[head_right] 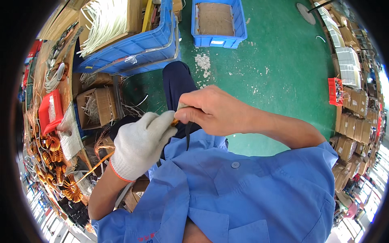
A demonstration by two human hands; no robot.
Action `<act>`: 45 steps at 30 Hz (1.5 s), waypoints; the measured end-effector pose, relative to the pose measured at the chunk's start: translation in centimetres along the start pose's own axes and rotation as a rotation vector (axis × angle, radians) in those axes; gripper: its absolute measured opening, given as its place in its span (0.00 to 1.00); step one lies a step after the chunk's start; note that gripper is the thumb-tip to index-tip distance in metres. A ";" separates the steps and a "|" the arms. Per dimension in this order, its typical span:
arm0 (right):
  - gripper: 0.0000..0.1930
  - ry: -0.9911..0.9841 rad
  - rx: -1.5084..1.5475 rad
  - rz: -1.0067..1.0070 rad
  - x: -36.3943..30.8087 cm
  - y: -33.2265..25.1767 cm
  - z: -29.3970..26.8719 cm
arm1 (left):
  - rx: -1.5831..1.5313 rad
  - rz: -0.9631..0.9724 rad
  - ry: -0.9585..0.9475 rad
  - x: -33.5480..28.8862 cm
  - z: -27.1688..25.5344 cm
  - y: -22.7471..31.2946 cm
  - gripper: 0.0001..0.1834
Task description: Wrapping copper tape around an electromagnetic coil and insulating wires on a fabrication floor.
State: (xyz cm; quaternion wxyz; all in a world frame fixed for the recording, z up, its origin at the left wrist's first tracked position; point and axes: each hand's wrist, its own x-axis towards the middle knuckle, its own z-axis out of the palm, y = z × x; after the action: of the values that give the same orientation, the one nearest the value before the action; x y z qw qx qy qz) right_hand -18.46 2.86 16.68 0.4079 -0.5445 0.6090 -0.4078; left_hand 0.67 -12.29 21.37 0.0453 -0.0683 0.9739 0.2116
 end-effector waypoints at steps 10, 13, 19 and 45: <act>0.15 0.025 0.215 0.270 -3.5 -1.8 -1.1 | -0.434 -0.015 0.112 0.2 -0.3 1.2 0.05; 0.13 0.187 -0.157 -0.044 -4.0 -0.3 -1.4 | -0.578 -0.059 0.161 0.3 -0.2 0.6 0.05; 0.13 0.108 -0.528 -0.363 -2.4 -2.2 -0.6 | -0.635 -0.073 0.051 0.5 -0.5 0.3 0.05; 0.09 0.146 -0.379 -0.501 -2.9 0.2 -2.4 | -0.858 -0.276 -0.217 2.9 -2.4 1.2 0.11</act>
State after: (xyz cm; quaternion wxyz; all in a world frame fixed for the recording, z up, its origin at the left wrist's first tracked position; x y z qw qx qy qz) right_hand -20.61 5.84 17.49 0.1415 -0.7130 0.5488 -0.4128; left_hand -2.56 -12.55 23.74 0.1424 -0.1873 0.7697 0.5935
